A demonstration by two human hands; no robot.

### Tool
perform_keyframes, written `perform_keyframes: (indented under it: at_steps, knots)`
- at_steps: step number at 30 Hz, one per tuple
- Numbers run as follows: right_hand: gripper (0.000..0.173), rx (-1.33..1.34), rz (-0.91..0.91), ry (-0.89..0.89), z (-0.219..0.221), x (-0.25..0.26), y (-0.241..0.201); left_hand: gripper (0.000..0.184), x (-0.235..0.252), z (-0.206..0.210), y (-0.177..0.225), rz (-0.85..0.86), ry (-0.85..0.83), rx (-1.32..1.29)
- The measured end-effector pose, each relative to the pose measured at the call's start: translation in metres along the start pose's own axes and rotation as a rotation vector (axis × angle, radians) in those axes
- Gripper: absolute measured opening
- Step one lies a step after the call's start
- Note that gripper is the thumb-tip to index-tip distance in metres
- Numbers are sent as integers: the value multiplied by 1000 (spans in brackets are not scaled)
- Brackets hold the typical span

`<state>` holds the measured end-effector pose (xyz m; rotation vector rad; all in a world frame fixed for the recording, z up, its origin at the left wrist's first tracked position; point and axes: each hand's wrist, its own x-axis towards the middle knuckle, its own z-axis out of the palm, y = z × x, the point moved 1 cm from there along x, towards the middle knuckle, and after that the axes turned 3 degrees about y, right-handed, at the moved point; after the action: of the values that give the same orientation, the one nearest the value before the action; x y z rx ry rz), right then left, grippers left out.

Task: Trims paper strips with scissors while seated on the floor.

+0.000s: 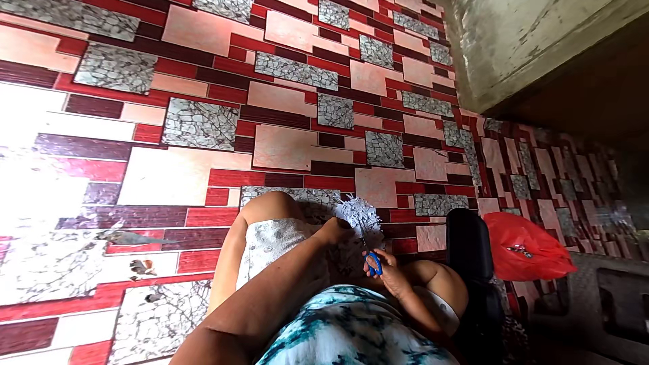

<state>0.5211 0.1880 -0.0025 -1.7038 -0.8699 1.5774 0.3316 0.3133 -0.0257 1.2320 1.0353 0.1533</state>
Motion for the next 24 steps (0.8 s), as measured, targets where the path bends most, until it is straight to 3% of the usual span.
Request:
perform_keyframes:
  at_steps: [6,13,24]
  knots:
    - [18,-42,-13,41,0,-2,-2,27,1,-1,-1,10,2,17]
    - [24,33,89,-33,-3,-3,4,28,4,-1,-3,27,4,14]
    - [19,22,31,-24,0,-1,1,26,3,1,-2,15,-6,4]
